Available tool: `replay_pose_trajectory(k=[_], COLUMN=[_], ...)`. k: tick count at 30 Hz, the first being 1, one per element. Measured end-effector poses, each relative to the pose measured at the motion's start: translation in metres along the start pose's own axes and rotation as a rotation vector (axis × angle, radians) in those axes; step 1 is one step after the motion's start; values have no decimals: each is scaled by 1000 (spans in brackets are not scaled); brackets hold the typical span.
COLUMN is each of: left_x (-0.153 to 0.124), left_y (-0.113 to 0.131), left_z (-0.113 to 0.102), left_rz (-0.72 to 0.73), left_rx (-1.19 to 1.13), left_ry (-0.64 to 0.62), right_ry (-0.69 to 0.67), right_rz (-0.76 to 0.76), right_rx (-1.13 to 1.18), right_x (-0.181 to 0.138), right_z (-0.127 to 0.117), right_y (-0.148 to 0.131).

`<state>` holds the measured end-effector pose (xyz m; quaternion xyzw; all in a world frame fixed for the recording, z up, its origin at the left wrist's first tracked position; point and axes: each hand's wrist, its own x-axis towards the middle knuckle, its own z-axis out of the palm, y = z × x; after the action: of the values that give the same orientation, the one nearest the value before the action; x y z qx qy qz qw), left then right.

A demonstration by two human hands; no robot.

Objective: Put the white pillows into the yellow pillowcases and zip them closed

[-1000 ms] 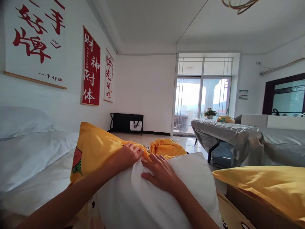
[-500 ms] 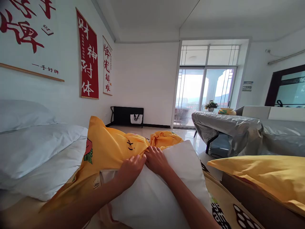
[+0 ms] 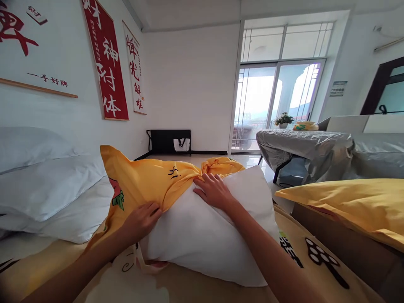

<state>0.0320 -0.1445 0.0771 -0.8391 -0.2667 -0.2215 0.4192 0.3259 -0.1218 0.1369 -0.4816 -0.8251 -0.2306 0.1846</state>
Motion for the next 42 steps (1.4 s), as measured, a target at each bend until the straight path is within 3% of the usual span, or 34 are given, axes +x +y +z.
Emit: replay_pose_trajectory(k=[4,9,12,14,16,19,23,27,31,35,39,42], left_x=[-18,-36,-36,-33,-32,-29,-16,5,22,46,76,89], left_y=[-5,-11,-12,-10,-3,9,21,35,56,67,57,45], left_z=[5,10,12,14,19,31,50,56,53,46,22,-4], left_rz=[-139,-124,-208,-212,-93,109,39,36,42,-10,-140,-194], left_rx=[-15,-40,-40,-32,-92,-298,-398,-389,-414,-452,-433,-423], left_ry=[28,-5,21,81,75,-151,-397,-598,-655,-640,-508,-440], right_ry=[6,-82,72,119,77,40,-28,-86,-123,-133,-69,-47], right_rz=[129,361,356,227,47,-60,-67,-22,-54,-33,-87,-126], right_rx=[190,-249,-370,-307,-239,-216,-191,-212,-179,-165,-145,62], right_x=[-9,-21,-37,-56,-78,-109,-123,-108,-88,-58,-9,21], right_z=[-24,-36,-26,-9,15,57,100,113,106,80,34,12], right_y=[42,74,55,29,-2,-38,-54,-46,-34,-30,-41,-49])
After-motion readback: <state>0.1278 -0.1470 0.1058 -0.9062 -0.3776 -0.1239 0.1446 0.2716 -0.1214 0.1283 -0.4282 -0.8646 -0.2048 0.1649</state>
